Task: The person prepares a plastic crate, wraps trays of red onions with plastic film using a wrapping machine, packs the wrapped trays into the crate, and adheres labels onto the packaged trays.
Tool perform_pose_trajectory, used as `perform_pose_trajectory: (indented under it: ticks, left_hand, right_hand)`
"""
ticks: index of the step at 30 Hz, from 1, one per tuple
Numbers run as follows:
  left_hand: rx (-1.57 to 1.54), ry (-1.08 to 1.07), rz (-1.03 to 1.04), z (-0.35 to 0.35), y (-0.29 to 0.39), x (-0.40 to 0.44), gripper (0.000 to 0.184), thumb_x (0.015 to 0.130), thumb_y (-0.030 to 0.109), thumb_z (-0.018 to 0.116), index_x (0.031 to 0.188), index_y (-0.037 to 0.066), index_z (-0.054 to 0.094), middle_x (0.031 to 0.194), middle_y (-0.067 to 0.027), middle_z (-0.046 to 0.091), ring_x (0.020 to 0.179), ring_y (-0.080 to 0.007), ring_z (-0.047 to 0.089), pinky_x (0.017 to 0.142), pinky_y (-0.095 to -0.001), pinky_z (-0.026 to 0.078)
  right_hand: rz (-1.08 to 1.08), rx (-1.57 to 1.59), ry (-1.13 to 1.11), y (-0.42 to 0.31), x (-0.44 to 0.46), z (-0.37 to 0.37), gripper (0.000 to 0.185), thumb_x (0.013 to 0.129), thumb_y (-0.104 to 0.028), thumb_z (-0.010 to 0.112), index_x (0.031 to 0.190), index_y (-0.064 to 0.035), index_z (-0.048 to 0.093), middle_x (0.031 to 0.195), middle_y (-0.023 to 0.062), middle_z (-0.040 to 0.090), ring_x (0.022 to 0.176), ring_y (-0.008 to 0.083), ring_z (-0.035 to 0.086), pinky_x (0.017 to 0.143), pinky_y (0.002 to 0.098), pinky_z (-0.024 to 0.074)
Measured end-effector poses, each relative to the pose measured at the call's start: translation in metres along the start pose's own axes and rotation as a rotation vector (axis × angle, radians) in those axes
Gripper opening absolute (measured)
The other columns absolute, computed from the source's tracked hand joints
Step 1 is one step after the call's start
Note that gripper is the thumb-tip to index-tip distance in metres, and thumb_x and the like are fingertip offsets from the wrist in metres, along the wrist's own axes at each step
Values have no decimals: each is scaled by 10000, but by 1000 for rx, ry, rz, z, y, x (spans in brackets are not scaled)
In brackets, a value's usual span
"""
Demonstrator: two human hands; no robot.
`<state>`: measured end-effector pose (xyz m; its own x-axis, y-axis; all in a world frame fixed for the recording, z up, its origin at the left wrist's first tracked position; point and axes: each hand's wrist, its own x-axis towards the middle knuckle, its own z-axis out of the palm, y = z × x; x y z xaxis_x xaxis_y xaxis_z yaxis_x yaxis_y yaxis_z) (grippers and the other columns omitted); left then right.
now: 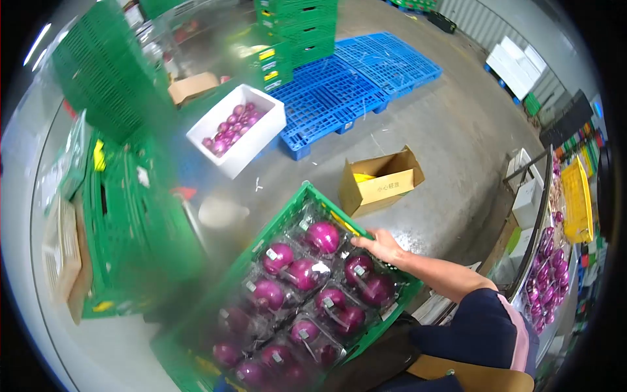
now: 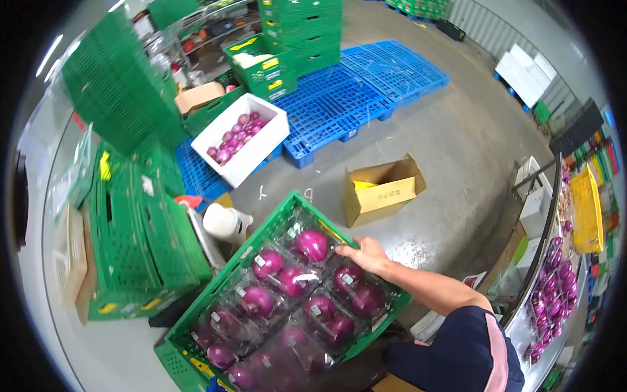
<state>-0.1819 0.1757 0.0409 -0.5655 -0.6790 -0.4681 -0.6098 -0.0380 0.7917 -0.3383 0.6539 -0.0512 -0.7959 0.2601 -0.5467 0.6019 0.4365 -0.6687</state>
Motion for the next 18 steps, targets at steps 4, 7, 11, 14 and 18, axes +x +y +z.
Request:
perform_pose_trajectory:
  ticks: [4, 7, 11, 14, 18]
  left_hand:
    - [42, -186, 182, 100, 65, 15, 217, 901, 217, 569, 1015, 55, 659, 784, 29, 564, 636, -70, 486, 530, -210, 371]
    - [-1, -345, 274, 149, 96, 53, 195, 904, 190, 558, 1003, 45, 641, 779, 30, 545, 612, -65, 474, 510, -200, 357]
    - [-286, -670, 284, 194, 105, 161, 211, 937, 151, 492, 1078, 17, 576, 890, -27, 571, 652, -131, 529, 554, -289, 440]
    - [-247, -770, 388, 251, 153, 198, 204, 952, 134, 467, 1088, 11, 554, 921, -50, 585, 655, -167, 549, 566, -338, 475]
    - [24, -547, 429, 415, 293, 165, 349, 832, 215, 523, 1103, 9, 599, 651, 61, 475, 470, -4, 346, 415, -160, 244]
  right_hand:
    - [2, 114, 96, -31, 24, -108, 739, 765, -538, 633, 1197, 60, 581, 1121, 267, 625, 1084, 351, 595, 970, 382, 415]
    - [53, 172, 191, -47, 45, -167, 728, 778, -526, 636, 1183, 76, 572, 1060, 215, 637, 1006, 278, 606, 895, 370, 441]
    - [107, 277, 242, -75, 66, -238, 598, 811, -483, 626, 1119, 28, 595, 800, 70, 571, 761, 164, 535, 670, 320, 431]
    - [128, 279, 298, -82, 90, -260, 531, 812, -447, 624, 1062, 22, 608, 794, 42, 556, 734, 146, 516, 645, 306, 414]
    - [93, 340, 469, -95, 160, -280, 411, 810, -378, 645, 958, 4, 607, 716, 0, 511, 654, 102, 480, 577, 283, 377]
